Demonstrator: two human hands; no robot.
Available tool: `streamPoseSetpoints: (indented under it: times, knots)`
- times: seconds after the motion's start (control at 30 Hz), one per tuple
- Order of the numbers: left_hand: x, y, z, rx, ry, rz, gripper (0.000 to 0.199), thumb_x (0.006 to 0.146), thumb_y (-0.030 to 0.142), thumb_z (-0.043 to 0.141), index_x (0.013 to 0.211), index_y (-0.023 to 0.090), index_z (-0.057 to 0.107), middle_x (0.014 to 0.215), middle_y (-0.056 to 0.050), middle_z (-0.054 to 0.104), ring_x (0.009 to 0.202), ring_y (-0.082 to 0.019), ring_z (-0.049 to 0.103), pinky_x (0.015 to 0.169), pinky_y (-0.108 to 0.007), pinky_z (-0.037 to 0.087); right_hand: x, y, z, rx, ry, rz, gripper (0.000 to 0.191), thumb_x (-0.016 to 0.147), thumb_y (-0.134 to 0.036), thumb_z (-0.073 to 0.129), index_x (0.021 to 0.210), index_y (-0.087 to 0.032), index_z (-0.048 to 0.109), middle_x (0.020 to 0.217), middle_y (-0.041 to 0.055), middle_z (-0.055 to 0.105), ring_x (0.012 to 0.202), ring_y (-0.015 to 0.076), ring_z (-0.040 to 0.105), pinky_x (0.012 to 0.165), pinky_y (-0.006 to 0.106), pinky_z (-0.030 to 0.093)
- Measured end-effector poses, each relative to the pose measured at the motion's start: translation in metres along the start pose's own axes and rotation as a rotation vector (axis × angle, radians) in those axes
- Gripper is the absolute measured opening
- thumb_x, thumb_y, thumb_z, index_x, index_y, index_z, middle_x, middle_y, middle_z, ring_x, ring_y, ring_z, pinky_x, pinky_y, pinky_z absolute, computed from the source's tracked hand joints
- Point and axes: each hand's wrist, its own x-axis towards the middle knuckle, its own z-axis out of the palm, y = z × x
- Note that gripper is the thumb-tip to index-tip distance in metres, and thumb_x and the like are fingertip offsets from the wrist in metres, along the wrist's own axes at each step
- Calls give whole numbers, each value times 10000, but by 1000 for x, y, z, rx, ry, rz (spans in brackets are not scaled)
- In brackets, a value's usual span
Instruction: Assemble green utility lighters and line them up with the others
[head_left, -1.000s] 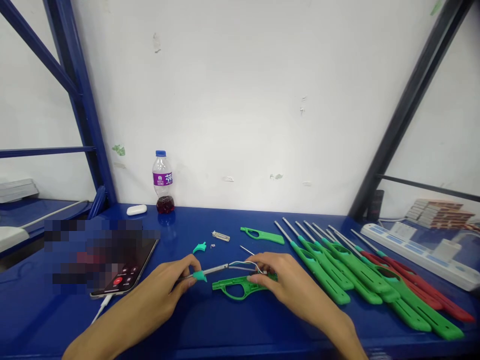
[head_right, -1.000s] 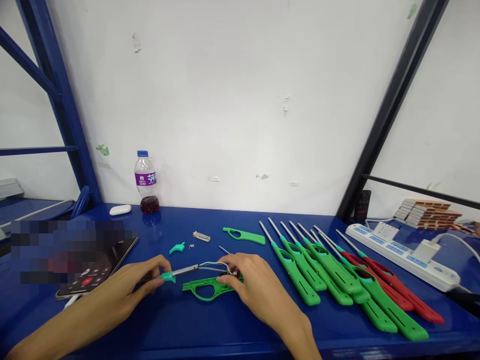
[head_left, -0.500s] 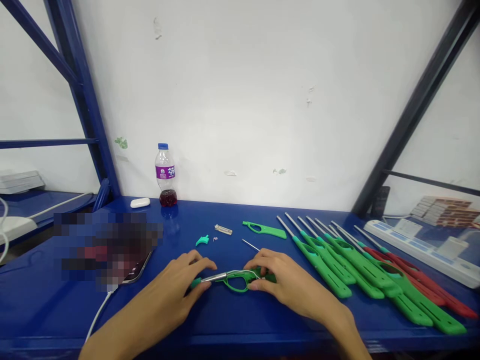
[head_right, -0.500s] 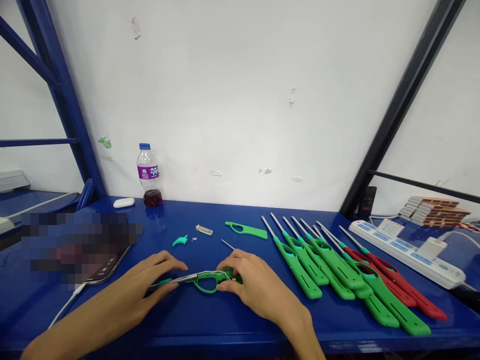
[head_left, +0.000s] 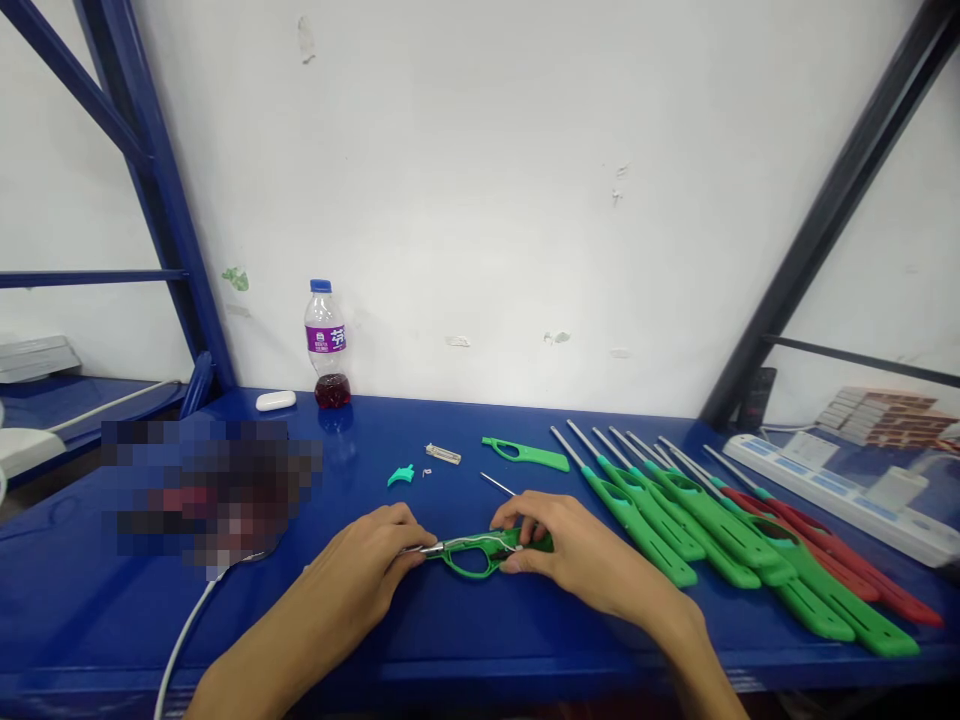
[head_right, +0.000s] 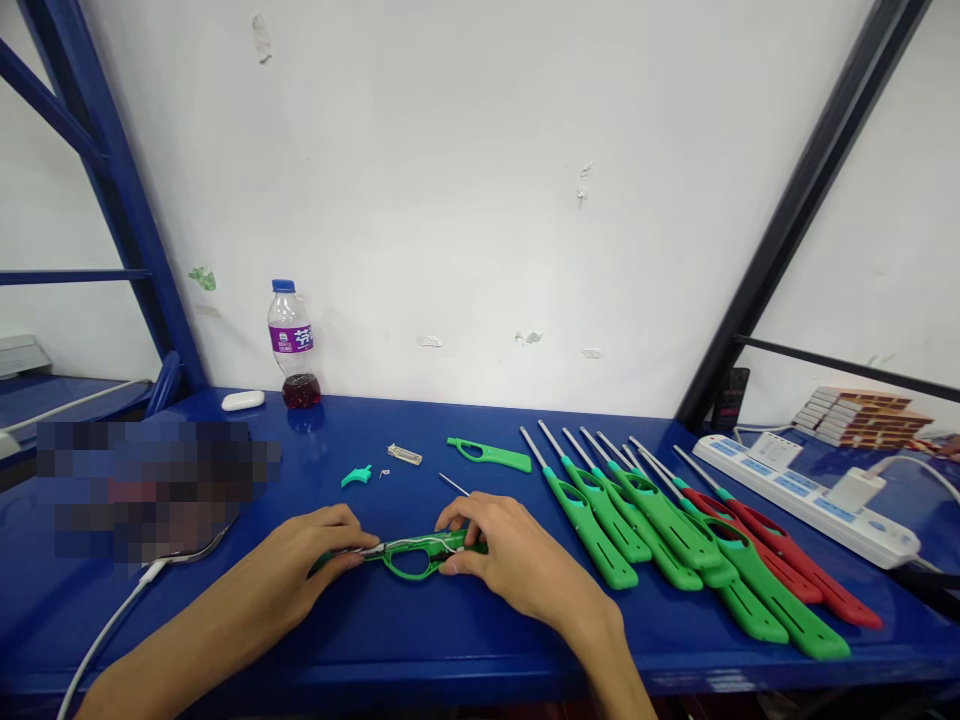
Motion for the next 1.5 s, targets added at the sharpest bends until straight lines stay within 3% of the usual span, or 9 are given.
streamPoseSetpoints:
  times: [0.2, 0.37, 0.6, 0.87, 0.97, 1.17, 1.3, 1.5]
  knots:
    - [-1, 2, -1, 41, 9, 17, 367, 1031, 143, 445, 1168, 224, 776, 1084, -76, 735, 1043, -264, 696, 901, -369, 525, -1, -3, -3, 33, 4, 32, 96, 933, -330, 781, 967, -259, 726, 900, -28, 725, 854, 180, 674, 732, 262, 477]
    - [-3, 3, -6, -16, 49, 61, 386, 1048, 181, 400, 1179, 210, 762, 1087, -79, 732, 990, -247, 706, 891, -363, 538, -1, -15, -7, -23, 107, -35, 160, 1006, -349, 681, 900, -245, 740, 897, -17, 750, 838, 179, 681, 737, 275, 466]
    - [-2, 6, -12, -82, 178, 113, 372, 1065, 242, 387, 1147, 221, 750, 1067, -61, 733, 945, -226, 713, 852, -335, 535, -8, -24, -11, -27, 124, -9, 235, 944, -507, 739, 1007, -284, 776, 948, -21, 791, 867, 191, 710, 754, 281, 488]
    - [-3, 5, -11, -120, 281, 134, 335, 1085, 280, 405, 1132, 246, 735, 1048, -33, 737, 936, -206, 715, 833, -312, 526, -3, -16, -6, -144, 145, -1, 193, 940, -469, 761, 956, -276, 767, 892, -36, 783, 786, 183, 674, 686, 283, 427]
    - [-3, 7, -12, -118, 267, 126, 346, 1084, 287, 396, 1141, 240, 734, 1060, -41, 739, 947, -214, 716, 841, -319, 534, -3, -15, -8, -190, 140, -19, 239, 991, -460, 695, 880, -265, 776, 840, -27, 779, 745, 184, 655, 675, 295, 405]
    - [-2, 8, -9, -68, 226, 86, 386, 1079, 279, 361, 1176, 222, 730, 1108, -67, 738, 993, -238, 720, 888, -358, 547, -8, -18, -14, -72, 64, 20, 308, 965, -548, 691, 932, -261, 799, 882, 1, 796, 813, 211, 706, 713, 290, 459]
    - [0, 8, -8, -62, 228, 79, 386, 1078, 274, 360, 1172, 223, 731, 1111, -64, 735, 990, -238, 721, 881, -356, 552, -9, -22, -15, -82, 87, 11, 384, 987, -590, 640, 900, -250, 795, 826, -4, 783, 763, 202, 677, 699, 288, 435]
    - [0, 10, -7, -73, 188, 86, 373, 1074, 259, 370, 1182, 226, 726, 1131, -62, 727, 1003, -237, 713, 902, -365, 549, -6, -21, -13, -100, 137, 37, 413, 1047, -510, 566, 834, -237, 790, 738, -14, 761, 664, 176, 641, 639, 288, 390]
